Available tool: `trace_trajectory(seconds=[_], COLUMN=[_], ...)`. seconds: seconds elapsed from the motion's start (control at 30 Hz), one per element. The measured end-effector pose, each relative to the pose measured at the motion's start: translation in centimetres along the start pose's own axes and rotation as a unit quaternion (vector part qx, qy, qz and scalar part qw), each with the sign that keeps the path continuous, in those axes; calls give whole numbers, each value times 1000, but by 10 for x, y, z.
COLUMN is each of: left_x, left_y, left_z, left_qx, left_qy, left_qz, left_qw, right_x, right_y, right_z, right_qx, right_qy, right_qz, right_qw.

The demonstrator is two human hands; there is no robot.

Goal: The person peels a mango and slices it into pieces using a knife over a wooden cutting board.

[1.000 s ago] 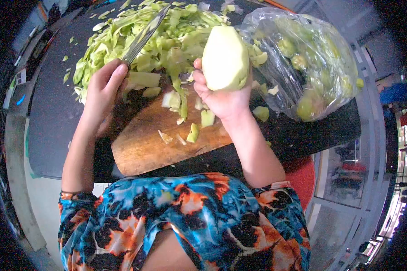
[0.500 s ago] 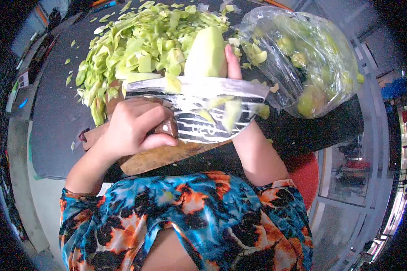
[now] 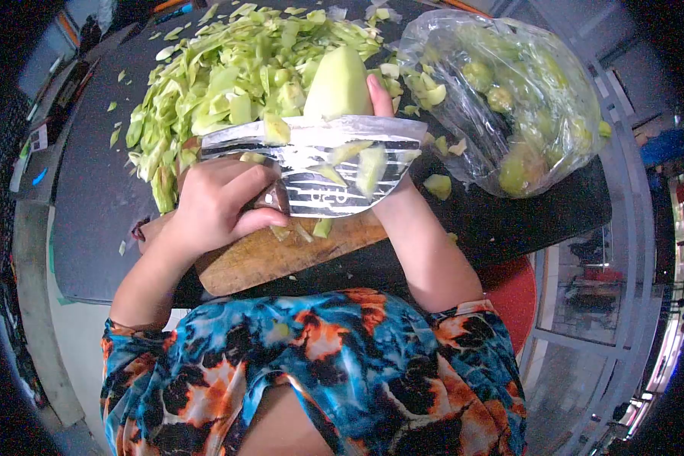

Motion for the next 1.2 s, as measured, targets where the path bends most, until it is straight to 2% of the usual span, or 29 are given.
trace_trajectory(seconds=[0.1,0.2,0.23,0.33,0.37,0.4,0.43,0.47,0.53,0.63,0.73,0.77,0.8,0.87,0.9,0.93,0.97,1.07,1.1,1.13,1.2], left_x=[-4,-2,-3,2,4,8,12,17,22,24,26,27,23,20,16,12,12,14,16,17,23], left_y=[0,6,6,4,0,-4,-10,-16,-27,-27,-13,-7,-4,4,3,2,3,2,0,-3,-13], left_z=[-2,-12,-14,-5,9,25,43,64,90,85,47,33,24,6,3,0,-2,4,10,18,53], left_qx=[3,-19,-28,15,62,141,240,293,360,375,234,208,149,48,44,41,32,53,70,109,293], left_qy=[9,-17,-9,8,-32,-68,-134,-99,-60,-140,-140,-116,-99,-32,-48,-65,-53,-38,-7,-14,-72], left_qz=[12,-18,-30,9,-5,-64,-76,-94,-110,-139,-84,-30,-38,16,28,40,23,17,20,14,-57], left_qw=[1000,1000,999,1000,998,986,959,946,925,906,959,971,983,998,997,996,998,998,997,994,952], right_x=[-1,-16,-2,-10,-6,-4,-6,-8,-6,-3,0,0,1,25,-3,-11,-10,-3,-5,5,-4], right_y=[1,-4,3,-10,-8,-8,-11,-14,-12,-5,1,2,-1,9,0,-5,-5,-1,2,-5,-7], right_z=[-1,-16,-18,-20,-16,-11,-8,-4,0,2,1,0,-2,-12,-10,-7,-8,-12,-13,-7,-2], right_qx=[-18,-71,-58,-105,0,106,82,57,72,73,85,92,127,27,-111,-39,-55,-98,-21,134,75], right_qy=[19,50,26,98,24,-51,-89,-126,-135,-130,-119,-116,-107,79,112,49,53,102,93,-103,-187], right_qz=[93,95,124,96,31,-34,0,35,50,32,-4,-14,-17,176,222,96,108,184,183,-15,39], right_qw=[995,992,990,985,999,992,993,990,987,988,989,989,986,981,962,993,991,973,978,986,979])
Point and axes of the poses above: each hand's wrist, its own y-axis towards the middle knuckle, its own x-axis out of the back of the hand, z = x × y, the point moved 5 cm from there along y, towards the middle knuckle, and after that the axes turned 3 degrees about -x, right-handed, at the moved point
